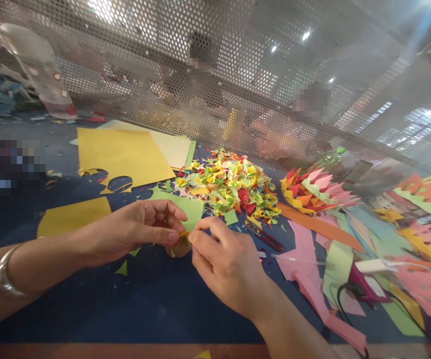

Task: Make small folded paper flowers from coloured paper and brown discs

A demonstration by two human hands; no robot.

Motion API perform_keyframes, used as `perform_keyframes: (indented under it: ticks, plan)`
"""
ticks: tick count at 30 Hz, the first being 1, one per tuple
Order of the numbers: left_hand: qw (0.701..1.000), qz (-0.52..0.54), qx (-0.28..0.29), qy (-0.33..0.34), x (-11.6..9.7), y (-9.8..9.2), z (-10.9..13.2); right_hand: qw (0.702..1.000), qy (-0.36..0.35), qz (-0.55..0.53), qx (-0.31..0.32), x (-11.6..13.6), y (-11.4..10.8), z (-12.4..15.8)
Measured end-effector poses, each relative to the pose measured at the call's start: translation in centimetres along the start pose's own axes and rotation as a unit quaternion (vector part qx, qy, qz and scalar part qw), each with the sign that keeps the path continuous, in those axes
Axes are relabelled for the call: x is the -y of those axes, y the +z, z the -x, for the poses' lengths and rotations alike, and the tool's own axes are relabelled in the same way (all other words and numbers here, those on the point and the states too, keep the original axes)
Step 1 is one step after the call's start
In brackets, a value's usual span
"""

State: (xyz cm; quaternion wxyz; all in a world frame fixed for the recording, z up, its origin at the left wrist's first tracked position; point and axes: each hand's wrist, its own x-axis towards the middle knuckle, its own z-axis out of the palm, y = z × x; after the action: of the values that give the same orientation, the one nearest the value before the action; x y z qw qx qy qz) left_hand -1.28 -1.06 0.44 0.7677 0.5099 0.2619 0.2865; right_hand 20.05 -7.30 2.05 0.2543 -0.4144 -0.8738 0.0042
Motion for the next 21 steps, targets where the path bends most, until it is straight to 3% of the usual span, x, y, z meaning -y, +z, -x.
perform_keyframes:
  ticks: [10,16,21]
  plan:
    - [1.0,0.004,0.007,-0.002,0.0,-0.04,-0.03,1.0,0.006,-0.005,0.007,-0.19,0.04,0.06]
    - [0.999,0.026,-0.018,-0.019,-0.02,-0.13,0.09,1.0,0.007,-0.002,0.003,-0.24,0.08,0.2]
    - [0.996,-0.074,-0.049,0.026,0.14,0.14,0.05,1.0,0.006,0.006,0.019,0.03,-0.09,0.15]
